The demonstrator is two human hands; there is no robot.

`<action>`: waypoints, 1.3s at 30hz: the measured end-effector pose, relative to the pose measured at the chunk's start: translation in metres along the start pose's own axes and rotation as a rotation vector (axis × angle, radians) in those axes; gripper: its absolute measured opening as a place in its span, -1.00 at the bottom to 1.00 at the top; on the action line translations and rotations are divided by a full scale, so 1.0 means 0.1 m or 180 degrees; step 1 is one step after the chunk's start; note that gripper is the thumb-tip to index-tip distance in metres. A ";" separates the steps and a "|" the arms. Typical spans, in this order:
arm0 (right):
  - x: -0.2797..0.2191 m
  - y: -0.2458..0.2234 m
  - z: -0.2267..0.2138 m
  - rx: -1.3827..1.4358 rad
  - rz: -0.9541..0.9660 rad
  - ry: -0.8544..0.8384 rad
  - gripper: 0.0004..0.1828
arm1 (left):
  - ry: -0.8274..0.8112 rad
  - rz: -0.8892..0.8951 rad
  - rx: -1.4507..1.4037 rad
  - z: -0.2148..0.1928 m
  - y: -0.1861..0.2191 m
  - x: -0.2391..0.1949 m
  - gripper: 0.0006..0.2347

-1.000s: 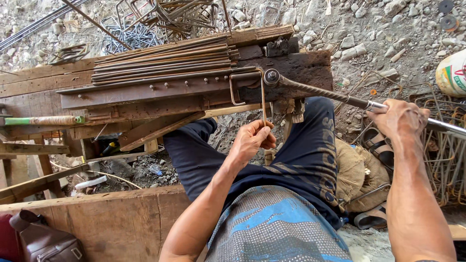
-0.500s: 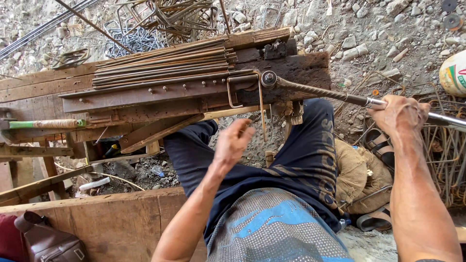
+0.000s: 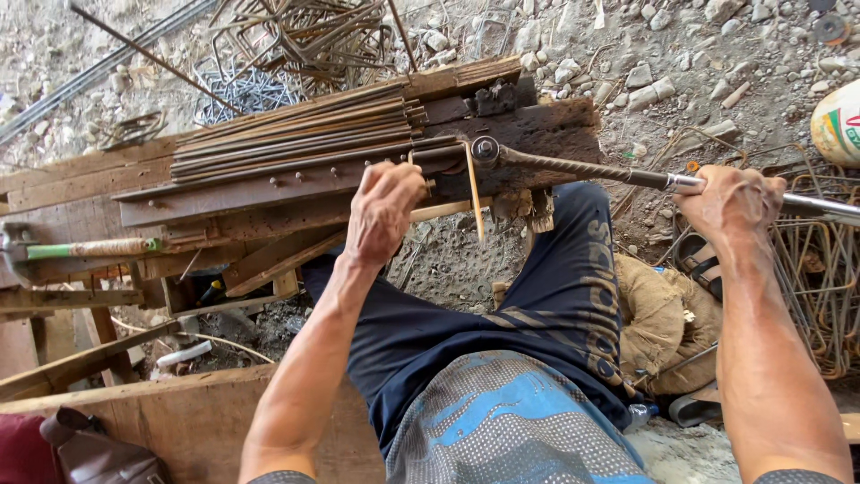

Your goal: The person sits on the ground and uses a manual crank machine to bend thin metal rods into U-shapes. They insert each rod into the bending mechanism, turn the crank to form the shape, and then remove the finished piece.

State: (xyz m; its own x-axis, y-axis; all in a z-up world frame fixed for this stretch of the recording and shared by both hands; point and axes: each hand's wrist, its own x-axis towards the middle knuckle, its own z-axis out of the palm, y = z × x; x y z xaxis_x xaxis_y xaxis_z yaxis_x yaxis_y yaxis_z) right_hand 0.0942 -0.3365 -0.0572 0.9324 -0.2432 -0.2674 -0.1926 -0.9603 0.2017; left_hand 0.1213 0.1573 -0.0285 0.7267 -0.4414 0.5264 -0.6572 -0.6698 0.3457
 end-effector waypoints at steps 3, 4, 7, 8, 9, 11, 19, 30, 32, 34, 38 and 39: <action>0.01 -0.08 -0.16 0.0016 0.0027 -0.0055 -0.56 | 0.0135 -0.0247 -0.0401 -0.16 0.12 0.50 -0.90; -0.01 -0.07 -0.12 0.0012 0.0019 -0.0019 -0.56 | 0.0167 -0.0239 -0.0385 -0.18 0.13 0.47 -0.90; 0.04 0.02 0.01 0.0132 0.0085 -0.0243 -0.64 | 0.0113 -0.0346 -0.0618 -0.19 0.14 0.51 -0.88; 0.07 0.05 0.08 0.0048 0.0070 -0.0189 -0.65 | 0.0132 -0.0345 -0.0627 -0.18 0.14 0.50 -0.87; 0.10 0.06 0.16 -0.0045 0.0034 -0.0141 -0.64 | 0.0152 -0.0365 -0.0629 -0.19 0.14 0.46 -0.85; 0.03 0.00 -0.01 0.0041 0.0063 -0.0192 -0.65 | 0.0408 -0.0453 -0.0640 -0.22 0.21 0.46 -0.86; 0.03 -0.09 -0.15 0.0063 0.0150 -0.0144 -0.60 | 0.1050 -0.0884 -0.0807 -0.05 0.46 0.15 -0.79; 0.09 -0.02 -0.02 -0.0111 -0.0010 0.0137 -0.56 | 0.0061 -0.1201 -0.0740 0.42 0.57 -0.05 -0.75; 0.13 -0.01 0.01 -0.0098 -0.0040 0.0129 -0.61 | 0.0366 -0.1245 -0.0788 0.46 0.52 -0.11 -0.79; 0.17 0.03 0.03 -0.0092 -0.0031 0.0133 -0.66 | 0.0675 -0.1261 -0.0864 0.41 0.51 -0.03 -0.82; 0.25 0.02 -0.05 -0.0117 -0.0114 0.0203 -0.64 | 0.0873 -0.0865 -0.0751 0.26 0.58 0.13 -0.85; 0.27 -0.01 -0.10 -0.0107 -0.0099 0.0129 -0.60 | 0.0764 -0.0783 -0.0851 0.27 0.57 0.14 -0.84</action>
State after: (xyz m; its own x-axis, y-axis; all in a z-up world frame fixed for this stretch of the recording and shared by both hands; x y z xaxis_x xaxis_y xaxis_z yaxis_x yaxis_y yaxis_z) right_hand 0.1228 -0.3408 -0.0554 0.9495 -0.2070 -0.2358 -0.1537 -0.9620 0.2256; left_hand 0.0992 0.0964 -0.0223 0.8218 -0.1156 0.5580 -0.5220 -0.5456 0.6557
